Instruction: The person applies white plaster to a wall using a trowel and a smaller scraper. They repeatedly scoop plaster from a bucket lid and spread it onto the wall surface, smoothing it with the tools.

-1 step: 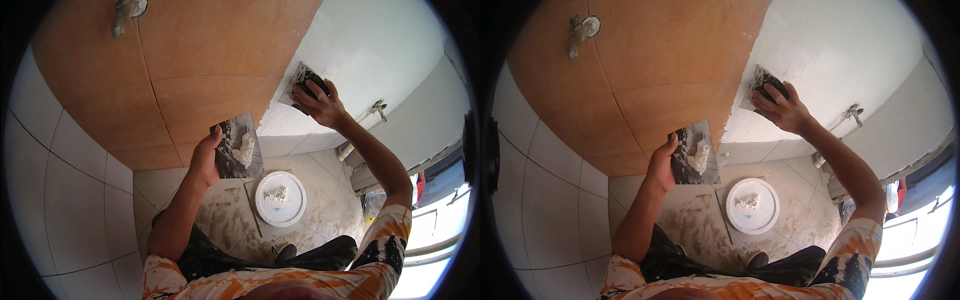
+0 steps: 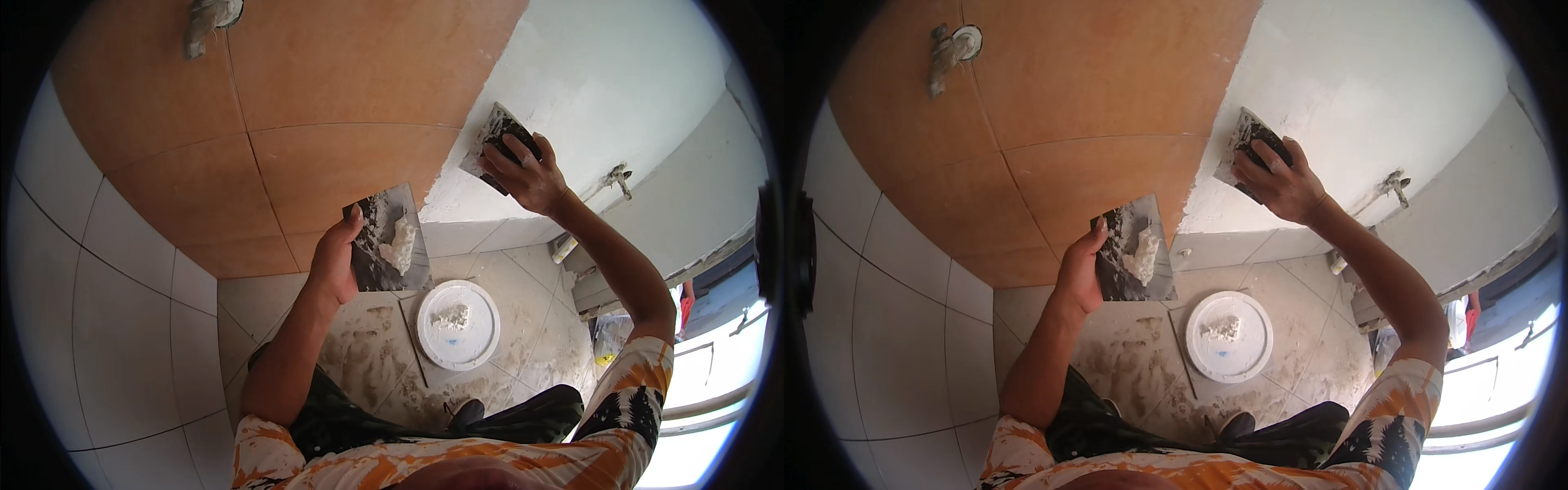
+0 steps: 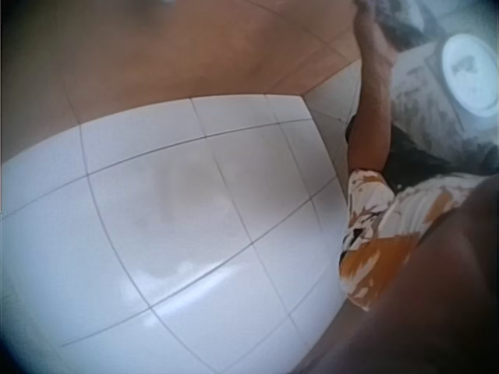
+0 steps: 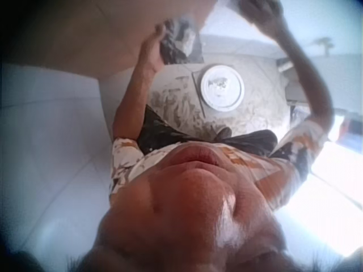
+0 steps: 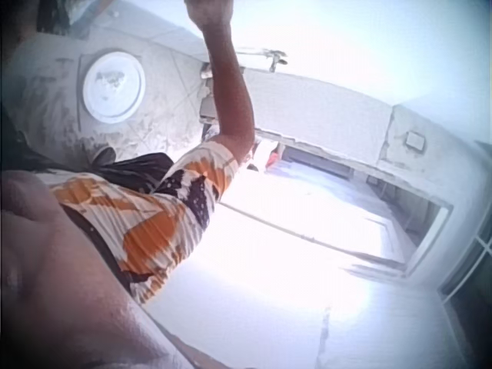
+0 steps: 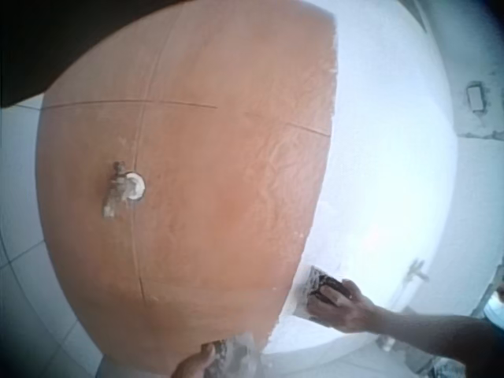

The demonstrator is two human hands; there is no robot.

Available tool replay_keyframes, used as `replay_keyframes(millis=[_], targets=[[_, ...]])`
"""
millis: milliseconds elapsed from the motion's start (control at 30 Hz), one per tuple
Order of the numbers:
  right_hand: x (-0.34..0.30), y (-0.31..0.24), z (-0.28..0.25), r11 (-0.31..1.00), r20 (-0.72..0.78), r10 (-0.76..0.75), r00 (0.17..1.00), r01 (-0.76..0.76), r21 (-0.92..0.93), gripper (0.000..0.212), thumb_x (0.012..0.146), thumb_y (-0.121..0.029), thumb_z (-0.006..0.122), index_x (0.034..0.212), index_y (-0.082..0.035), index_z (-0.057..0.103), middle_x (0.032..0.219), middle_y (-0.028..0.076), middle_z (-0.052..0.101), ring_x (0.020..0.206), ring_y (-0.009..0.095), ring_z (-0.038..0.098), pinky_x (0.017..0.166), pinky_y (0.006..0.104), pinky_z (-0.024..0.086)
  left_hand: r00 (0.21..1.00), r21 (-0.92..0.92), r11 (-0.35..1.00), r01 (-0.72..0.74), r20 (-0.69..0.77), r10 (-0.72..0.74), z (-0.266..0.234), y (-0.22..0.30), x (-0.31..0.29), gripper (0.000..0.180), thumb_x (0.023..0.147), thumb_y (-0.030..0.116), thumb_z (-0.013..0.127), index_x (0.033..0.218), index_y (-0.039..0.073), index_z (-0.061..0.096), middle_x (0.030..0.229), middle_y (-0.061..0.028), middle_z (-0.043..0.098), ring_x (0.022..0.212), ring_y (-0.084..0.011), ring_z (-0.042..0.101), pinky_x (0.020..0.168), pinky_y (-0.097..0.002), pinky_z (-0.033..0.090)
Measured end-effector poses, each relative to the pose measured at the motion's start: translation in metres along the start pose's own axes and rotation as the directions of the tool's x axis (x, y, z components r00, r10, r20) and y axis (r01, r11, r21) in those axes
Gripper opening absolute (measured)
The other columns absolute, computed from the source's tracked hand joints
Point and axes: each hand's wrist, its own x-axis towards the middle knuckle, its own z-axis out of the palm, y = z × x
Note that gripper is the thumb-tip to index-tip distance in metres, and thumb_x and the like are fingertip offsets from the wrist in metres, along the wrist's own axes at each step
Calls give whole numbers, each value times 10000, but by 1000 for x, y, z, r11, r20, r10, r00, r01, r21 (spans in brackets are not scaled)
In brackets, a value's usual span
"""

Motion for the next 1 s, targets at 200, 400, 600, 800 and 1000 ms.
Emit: replay_keyframes(millis=[200, 400, 600, 800, 1000], targets=[[20, 21, -3, 997, -128, -80, 989, 78, -19, 313, 821, -288, 632, 1123, -252, 709, 1283, -94, 582, 1239, 208, 473, 1044, 487, 361, 999, -8, 1000, -13, 38, 14, 2, 3, 2, 393, 1015, 331, 473, 1302, 66, 518, 1229, -71, 610, 1094, -234, 621, 944, -431, 516], [5, 22, 15, 998, -152, -58, 987, 56, -19, 290, 827, -298, 653, 1107, -245, 710, 1299, -86, 571, 1231, 203, 485, 1031, 490, 363, 999, 21, 999, -41, -1, 41, 6, 2, 0, 405, 1010, 351, 486, 1290, 62, 527, 1217, -80, 620, 1080, -236, 630, 936, -430, 522], [-16, -14, 16, 998, -103, -35, 994, 40, 41, 301, 834, -289, 644, 1129, -269, 700, 1319, -88, 561, 1249, 198, 478, 1018, 483, 379, 999, 9, 999, -37, 17, 37, 3, 5, 0, 408, 1014, 358, 475, 1285, 58, 529, 1207, -85, 626, 1070, -236, 636, 931, -429, 525], [-6, -28, 45, 999, -157, -46, 987, 48, 9, 303, 856, -350, 632, 1144, -273, 686, 1329, -94, 546, 1221, 200, 482, 1003, 476, 393, 1000, -10, 1000, -13, 27, 13, 1, 3, 2, 405, 1016, 341, 467, 1308, 65, 516, 1225, -77, 617, 1091, -235, 626, 939, -429, 518], [-32, -30, 28, 1000, 29, 4, 1000, -4, -5, 296, 874, -331, 617, 1149, -252, 691, 1327, -63, 546, 1266, 196, 433, 991, 494, 389, 999, 15, 999, -50, 0, 50, 1, 3, 2, 419, 1014, 365, 476, 1296, 58, 522, 1219, -84, 621, 1084, -232, 633, 937, -428, 523]])
